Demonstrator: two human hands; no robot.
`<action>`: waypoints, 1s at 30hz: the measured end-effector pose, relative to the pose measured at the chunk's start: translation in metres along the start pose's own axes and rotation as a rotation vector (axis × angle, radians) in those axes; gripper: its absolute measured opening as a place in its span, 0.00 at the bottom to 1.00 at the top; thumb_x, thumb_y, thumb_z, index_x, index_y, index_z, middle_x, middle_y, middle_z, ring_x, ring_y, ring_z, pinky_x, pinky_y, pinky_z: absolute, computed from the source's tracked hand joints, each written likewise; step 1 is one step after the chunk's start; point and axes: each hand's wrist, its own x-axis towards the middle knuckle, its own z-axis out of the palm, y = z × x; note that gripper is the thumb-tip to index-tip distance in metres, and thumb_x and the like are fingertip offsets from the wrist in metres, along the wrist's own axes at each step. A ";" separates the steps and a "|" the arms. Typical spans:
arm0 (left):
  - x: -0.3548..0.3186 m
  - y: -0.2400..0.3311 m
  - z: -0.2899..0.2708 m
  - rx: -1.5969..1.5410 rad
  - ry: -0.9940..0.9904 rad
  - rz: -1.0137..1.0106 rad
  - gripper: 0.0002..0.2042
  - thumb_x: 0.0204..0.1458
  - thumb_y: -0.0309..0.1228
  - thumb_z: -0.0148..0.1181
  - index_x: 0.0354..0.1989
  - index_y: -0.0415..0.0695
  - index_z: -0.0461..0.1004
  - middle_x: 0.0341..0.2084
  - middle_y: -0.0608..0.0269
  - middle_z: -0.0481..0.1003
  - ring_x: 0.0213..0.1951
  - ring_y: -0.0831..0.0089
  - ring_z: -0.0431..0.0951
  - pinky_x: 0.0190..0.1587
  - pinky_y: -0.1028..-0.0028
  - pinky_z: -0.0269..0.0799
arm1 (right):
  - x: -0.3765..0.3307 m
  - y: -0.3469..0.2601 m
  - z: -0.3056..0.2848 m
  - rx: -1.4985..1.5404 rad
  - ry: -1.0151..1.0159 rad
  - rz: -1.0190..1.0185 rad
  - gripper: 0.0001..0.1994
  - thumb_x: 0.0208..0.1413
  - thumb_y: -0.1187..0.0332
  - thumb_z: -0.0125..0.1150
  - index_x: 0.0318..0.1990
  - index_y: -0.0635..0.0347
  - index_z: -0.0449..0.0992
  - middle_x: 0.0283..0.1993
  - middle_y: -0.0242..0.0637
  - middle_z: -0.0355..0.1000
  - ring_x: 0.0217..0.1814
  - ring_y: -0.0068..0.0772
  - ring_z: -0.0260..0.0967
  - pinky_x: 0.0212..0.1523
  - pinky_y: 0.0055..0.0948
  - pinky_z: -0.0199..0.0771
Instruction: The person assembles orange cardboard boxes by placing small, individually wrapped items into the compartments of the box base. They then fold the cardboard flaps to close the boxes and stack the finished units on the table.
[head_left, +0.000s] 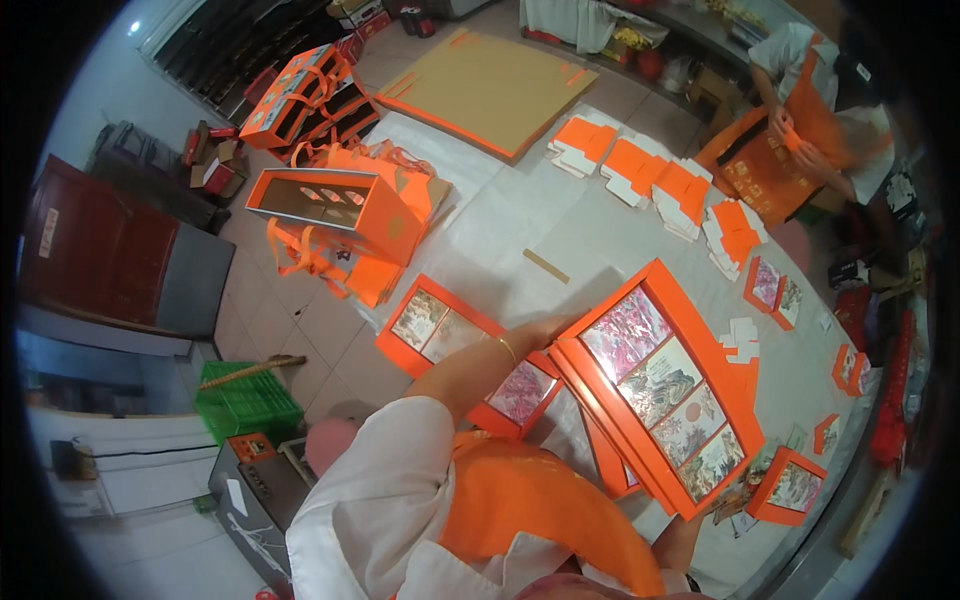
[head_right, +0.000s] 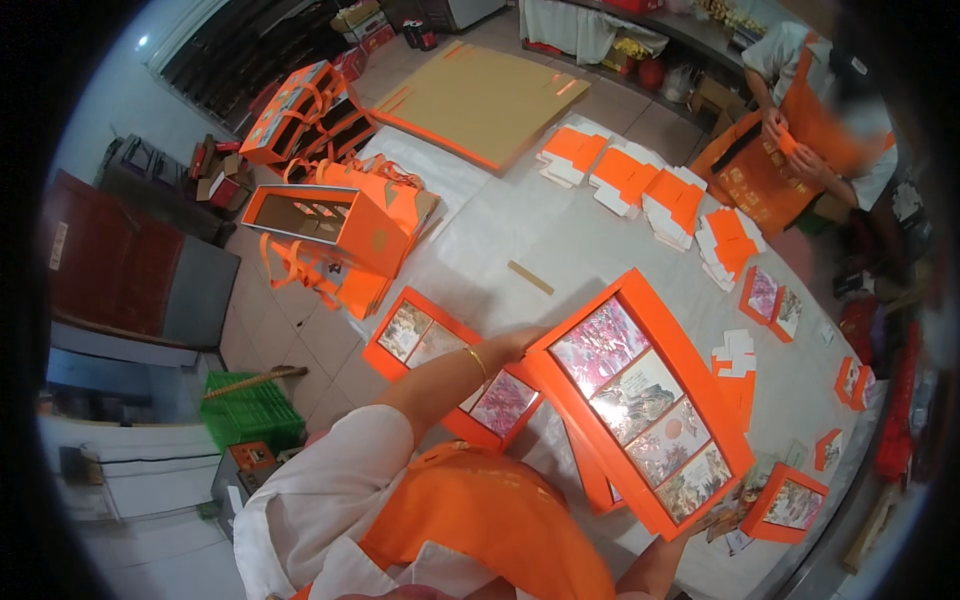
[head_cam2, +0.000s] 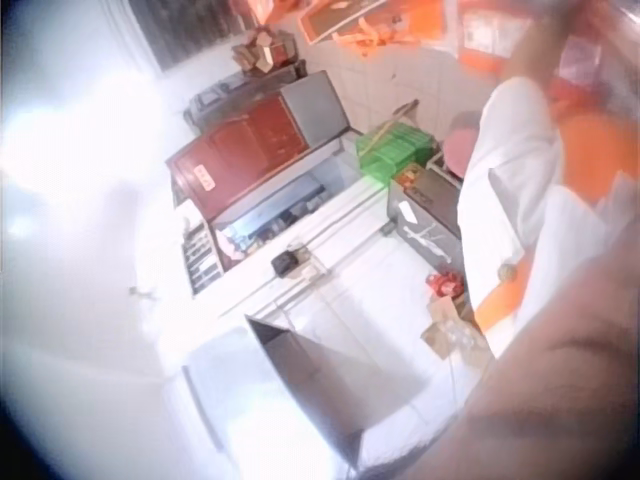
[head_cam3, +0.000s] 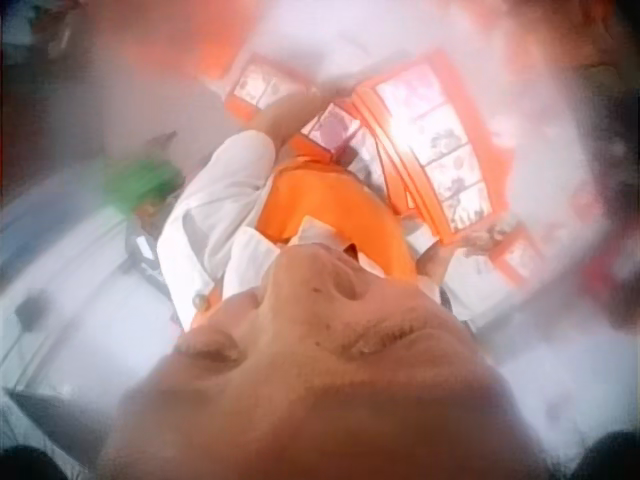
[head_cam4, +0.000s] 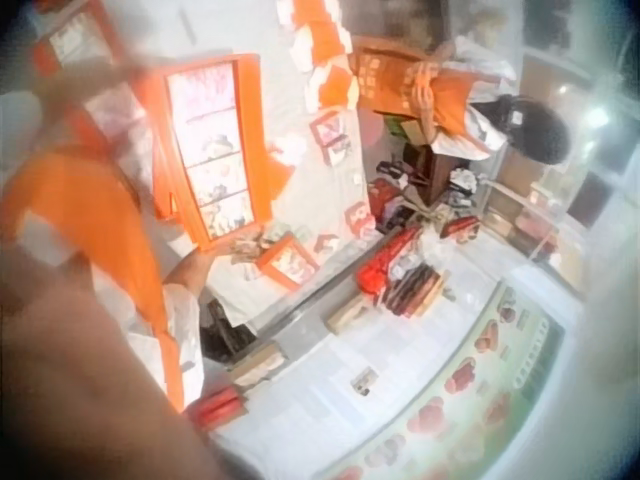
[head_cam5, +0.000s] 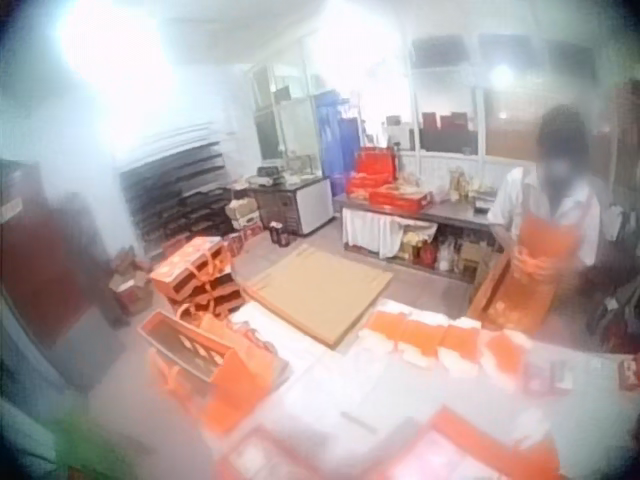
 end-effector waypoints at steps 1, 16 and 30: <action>-0.013 0.027 0.021 0.042 0.016 -0.015 0.23 0.65 0.40 0.51 0.63 0.39 0.67 0.57 0.62 0.73 0.56 0.74 0.72 0.60 0.72 0.67 | -0.002 0.005 -0.004 0.009 0.010 0.003 0.34 0.61 0.39 0.47 0.66 0.54 0.64 0.68 0.34 0.63 0.72 0.37 0.55 0.69 0.44 0.48; 0.022 -0.021 -0.015 0.129 0.151 0.025 0.29 0.64 0.54 0.44 0.60 0.41 0.70 0.54 0.58 0.75 0.53 0.69 0.74 0.57 0.68 0.68 | 0.011 0.007 -0.005 -0.020 0.001 0.002 0.30 0.63 0.43 0.47 0.65 0.53 0.65 0.67 0.34 0.65 0.69 0.37 0.60 0.67 0.42 0.55; -0.174 0.012 -0.080 0.459 0.456 0.285 0.15 0.63 0.36 0.52 0.51 0.39 0.74 0.44 0.62 0.77 0.45 0.73 0.76 0.49 0.72 0.70 | -0.115 0.044 -0.048 -0.181 0.658 -0.155 0.25 0.66 0.46 0.45 0.58 0.54 0.71 0.56 0.34 0.74 0.55 0.37 0.72 0.48 0.33 0.72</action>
